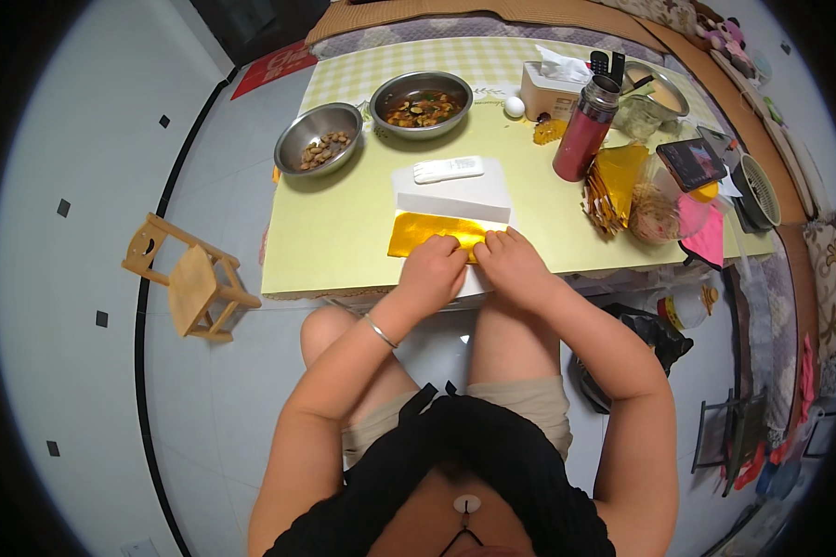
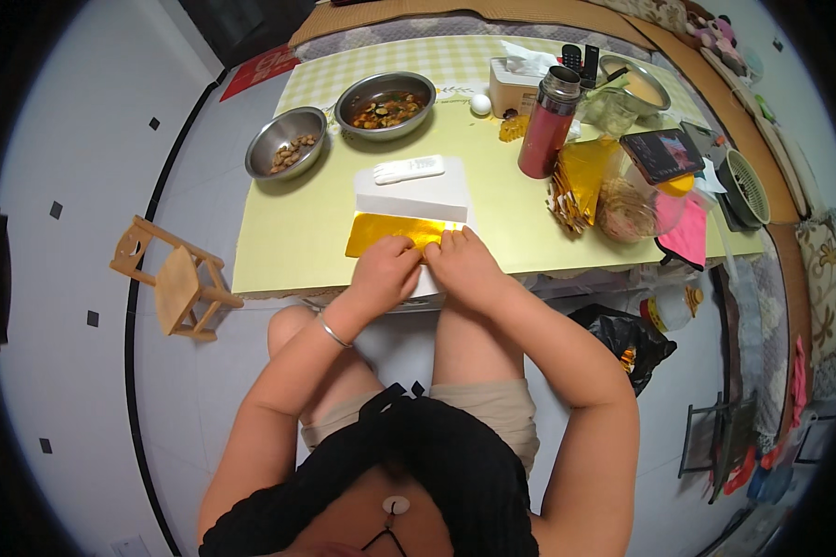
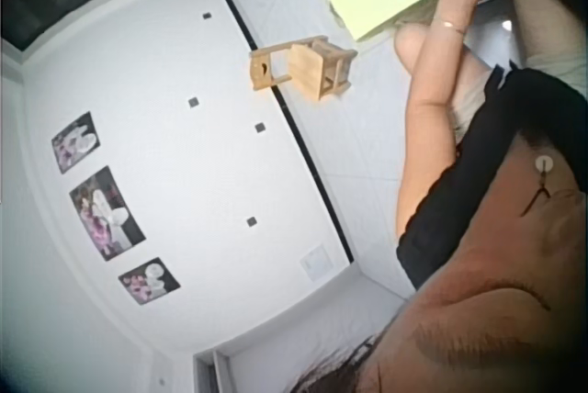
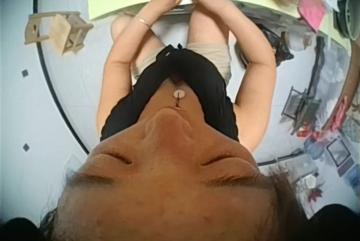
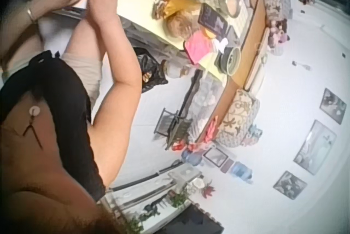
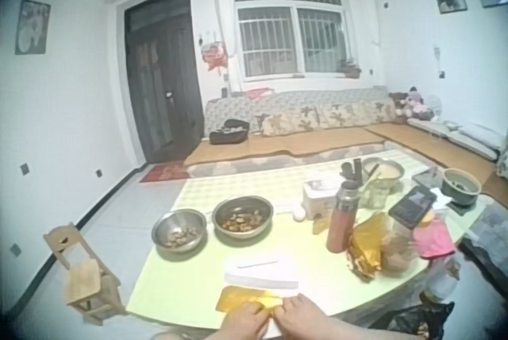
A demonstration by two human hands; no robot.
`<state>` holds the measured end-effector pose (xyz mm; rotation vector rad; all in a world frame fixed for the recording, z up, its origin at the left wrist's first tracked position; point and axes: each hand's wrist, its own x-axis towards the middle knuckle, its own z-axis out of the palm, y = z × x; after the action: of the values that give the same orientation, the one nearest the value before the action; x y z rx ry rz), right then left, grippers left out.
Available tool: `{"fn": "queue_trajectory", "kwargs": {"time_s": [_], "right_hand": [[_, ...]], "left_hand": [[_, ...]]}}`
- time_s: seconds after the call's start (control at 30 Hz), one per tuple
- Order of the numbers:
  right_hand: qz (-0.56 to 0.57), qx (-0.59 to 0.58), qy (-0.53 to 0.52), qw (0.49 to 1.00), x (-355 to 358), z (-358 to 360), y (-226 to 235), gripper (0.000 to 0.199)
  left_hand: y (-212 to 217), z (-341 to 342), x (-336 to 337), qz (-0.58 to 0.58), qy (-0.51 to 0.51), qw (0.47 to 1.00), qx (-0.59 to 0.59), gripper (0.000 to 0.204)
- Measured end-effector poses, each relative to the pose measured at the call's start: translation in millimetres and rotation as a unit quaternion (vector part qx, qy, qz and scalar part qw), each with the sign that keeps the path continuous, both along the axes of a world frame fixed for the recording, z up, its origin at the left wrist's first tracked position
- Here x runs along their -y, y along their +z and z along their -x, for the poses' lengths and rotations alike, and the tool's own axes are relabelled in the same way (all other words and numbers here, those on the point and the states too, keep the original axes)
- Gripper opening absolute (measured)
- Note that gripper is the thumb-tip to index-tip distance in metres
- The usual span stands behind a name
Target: The person folds multiple sheets of gold-colored paper into triangular shapes on a low table. They repeatedly pick up a sheet, fold it in half, fold the corners to form a triangle, and place the finished piece on the table.
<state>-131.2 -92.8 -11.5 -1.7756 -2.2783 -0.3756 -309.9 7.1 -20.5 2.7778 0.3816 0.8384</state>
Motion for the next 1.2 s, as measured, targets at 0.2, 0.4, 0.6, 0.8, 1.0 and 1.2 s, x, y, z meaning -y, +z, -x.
{"fn": "queue_trajectory", "kwargs": {"time_s": [0.2, 0.4, 0.6, 0.8, 1.0, 1.2], "right_hand": [[0.125, -0.314, -0.084, 0.937, -20.2, -35.1, 26.2, 0.018], [0.114, -0.397, -0.155, 0.897, -38.5, -37.5, 5.2, 0.023], [0.087, -0.359, -0.182, 0.911, -41.7, -30.2, 3.4, 0.021], [-0.126, -0.225, -0.087, 0.962, -29.7, -16.8, -7.7, 0.034], [0.024, -0.147, -0.010, 0.989, -1.2, 2.7, -35.2, 0.063], [0.110, -0.131, -0.021, 0.985, 1.7, 6.3, -19.2, 0.087]], "left_hand": [[-8.1, -21.2, 16.0, 0.159, 0.159, 0.966, 0.128, 0.017], [-6.8, -26.2, 10.6, 0.182, 0.215, 0.954, 0.106, 0.022], [-5.1, -30.4, 12.3, 0.165, 0.239, 0.953, 0.083, 0.021], [-7.4, -33.3, 10.7, 0.159, 0.224, 0.957, 0.097, 0.019], [-12.3, -35.2, 10.4, 0.136, 0.223, 0.959, 0.114, 0.025], [-10.6, -29.7, 8.9, 0.118, 0.199, 0.967, 0.108, 0.025]]}}
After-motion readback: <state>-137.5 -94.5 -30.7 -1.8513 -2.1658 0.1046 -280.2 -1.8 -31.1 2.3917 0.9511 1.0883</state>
